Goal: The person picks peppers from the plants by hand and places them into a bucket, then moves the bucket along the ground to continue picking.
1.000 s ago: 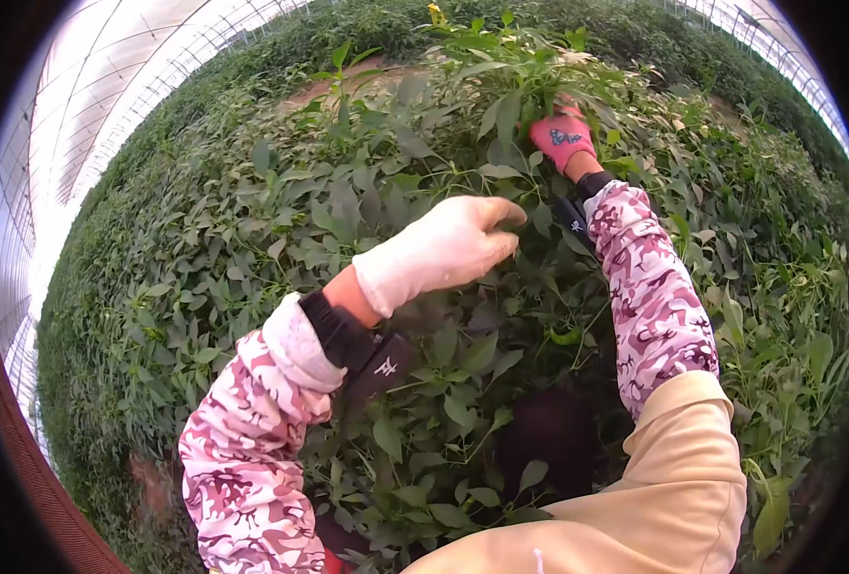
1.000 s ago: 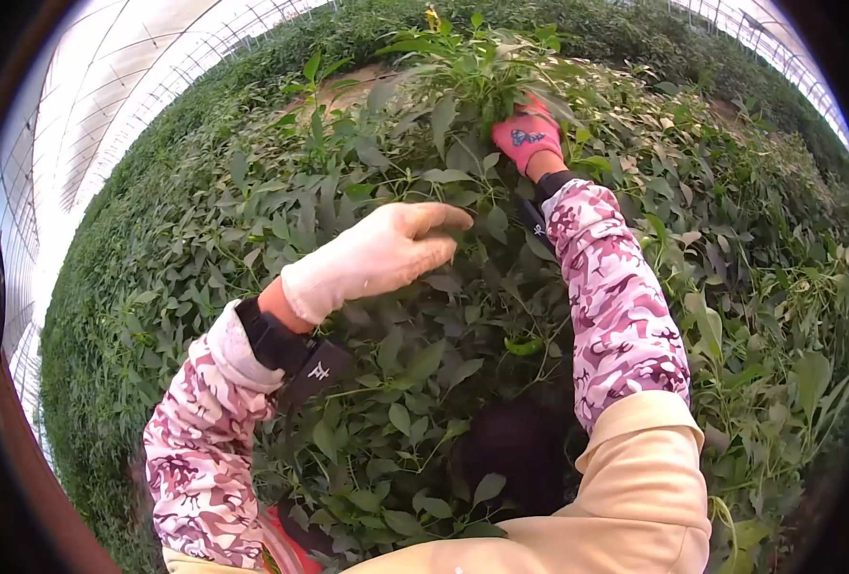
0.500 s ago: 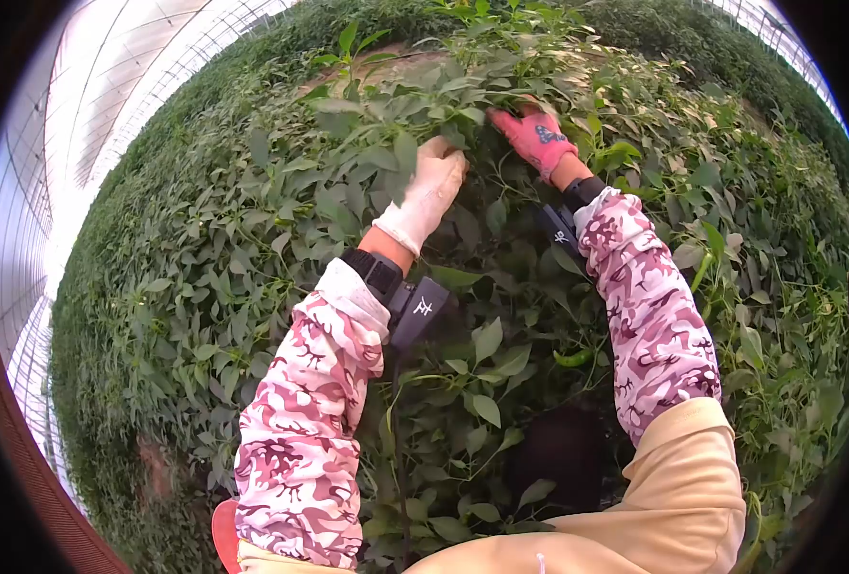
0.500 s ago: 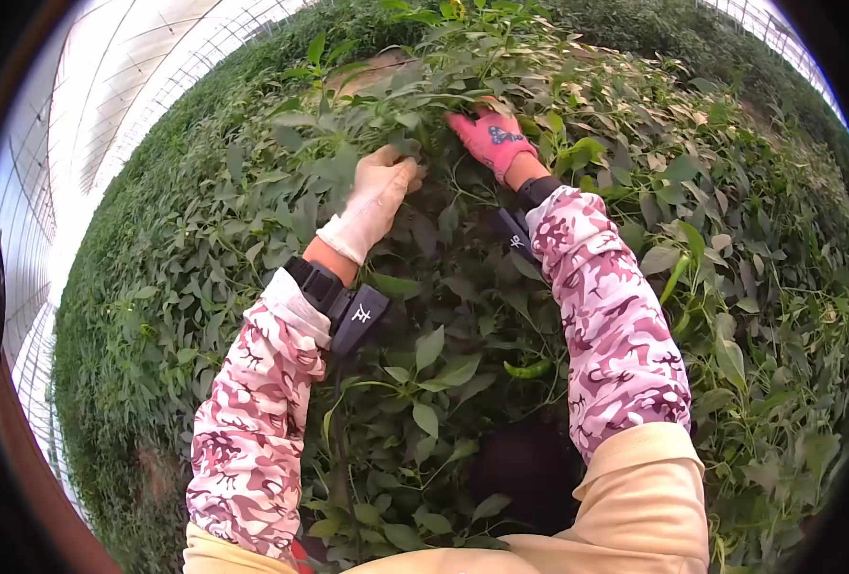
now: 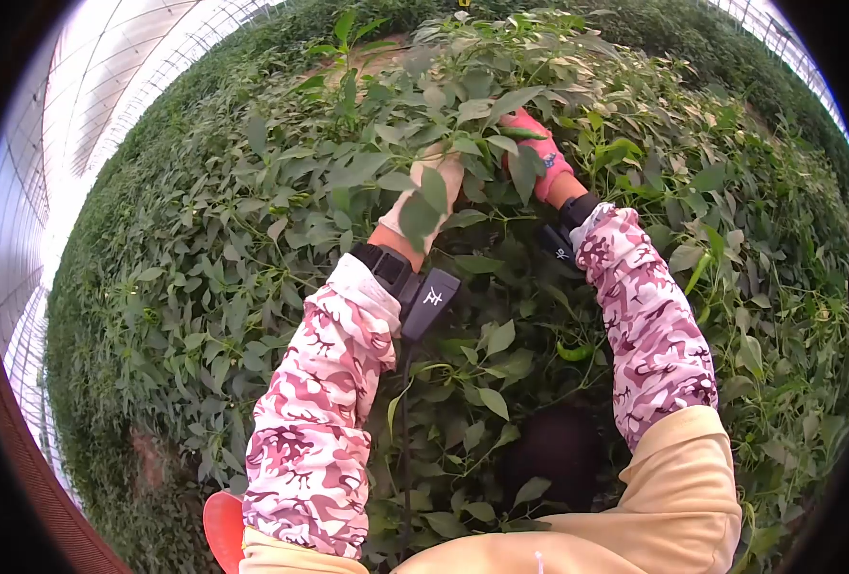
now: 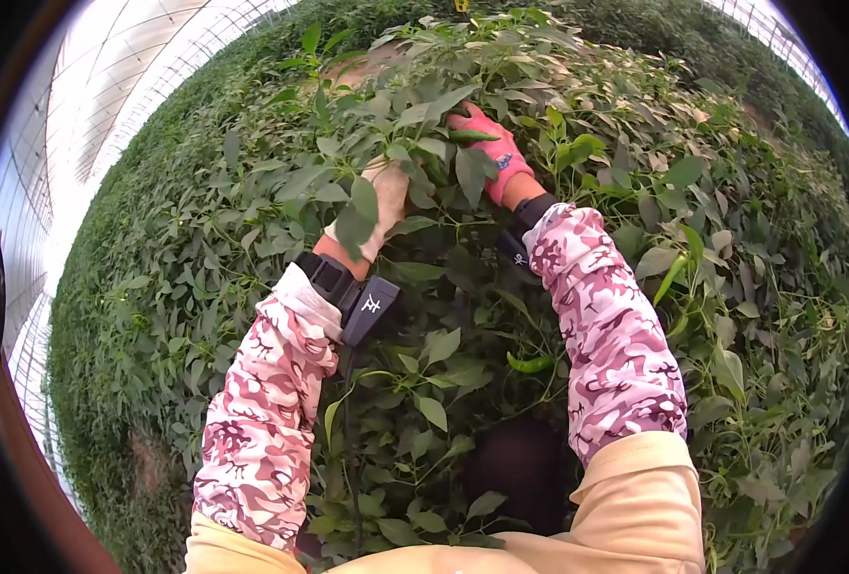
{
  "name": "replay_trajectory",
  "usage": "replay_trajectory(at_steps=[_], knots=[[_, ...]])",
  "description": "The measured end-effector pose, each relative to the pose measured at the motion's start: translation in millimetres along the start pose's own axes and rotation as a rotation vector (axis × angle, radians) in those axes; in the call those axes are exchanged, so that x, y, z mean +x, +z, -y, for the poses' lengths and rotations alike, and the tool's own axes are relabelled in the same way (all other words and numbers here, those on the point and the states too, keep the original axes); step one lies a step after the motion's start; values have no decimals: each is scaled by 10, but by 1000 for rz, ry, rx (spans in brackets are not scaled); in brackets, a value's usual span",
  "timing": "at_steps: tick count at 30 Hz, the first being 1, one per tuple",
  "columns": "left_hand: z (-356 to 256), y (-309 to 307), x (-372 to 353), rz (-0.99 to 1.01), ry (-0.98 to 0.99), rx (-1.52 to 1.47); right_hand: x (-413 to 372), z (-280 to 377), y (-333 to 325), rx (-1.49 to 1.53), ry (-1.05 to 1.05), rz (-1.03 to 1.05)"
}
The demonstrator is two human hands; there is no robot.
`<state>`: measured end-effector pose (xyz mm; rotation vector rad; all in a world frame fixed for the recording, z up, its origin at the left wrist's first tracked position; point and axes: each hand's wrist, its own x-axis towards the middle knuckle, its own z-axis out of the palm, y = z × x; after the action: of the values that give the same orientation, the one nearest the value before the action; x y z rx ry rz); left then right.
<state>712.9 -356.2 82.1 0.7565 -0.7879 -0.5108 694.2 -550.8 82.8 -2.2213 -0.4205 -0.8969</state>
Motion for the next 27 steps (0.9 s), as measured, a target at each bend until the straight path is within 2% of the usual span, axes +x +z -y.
replay_trajectory(at_steps=[1, 2, 4, 5, 6, 7, 8, 9, 10, 12, 13, 14, 16, 17, 19, 22, 26, 27], knots=[[2, -38, 25, -111, -105, 252, -4, 56, -6, 71, 91, 21], [-35, 13, 39, -40, -15, 497, -3, 142, -21, 141, 183, 37], [-110, 115, 66, 29, 214, 998, -28, 339, -124, -5, 282, 82], [-273, 369, 10, -27, -95, 787, -30, 80, -58, -25, 138, 28], [-393, 556, -55, -78, -395, 564, 46, -23, 1, -23, 136, 24], [-384, 646, -98, -104, -346, 559, 109, -94, 49, 158, 113, -61], [-373, 698, -140, -104, -347, 560, 117, -28, 28, 40, 43, -131], [-360, 754, -150, -230, -369, 460, 123, 29, 9, -82, -19, -209], [-369, 801, -159, -354, -388, 359, 132, 90, -7, -83, -21, -208], [-407, 843, -163, -414, -420, 435, 215, 589, -130, 768, 708, -317], [-341, 794, -147, -427, -363, 512, 235, 486, -108, 973, 828, -316], [-326, 827, -135, -441, -304, 588, 199, 477, -88, 970, 829, -315], [-292, 885, -127, -447, -279, 613, 97, 464, -26, -170, 360, -148], [-257, 904, -103, -477, -197, 582, 68, 495, -33, -417, 224, -116], [-211, 925, -72, -566, -98, 533, 30, 550, -49, -507, 205, -69], [-239, 973, -71, -665, -113, 397, -48, 618, -37, -611, 150, -39], [-239, 1001, -39, -573, 0, 128, -96, 578, -30, -643, 89, -64], [-229, 916, -16, -520, -57, 56, -109, 558, -17, -649, 70, -72]])
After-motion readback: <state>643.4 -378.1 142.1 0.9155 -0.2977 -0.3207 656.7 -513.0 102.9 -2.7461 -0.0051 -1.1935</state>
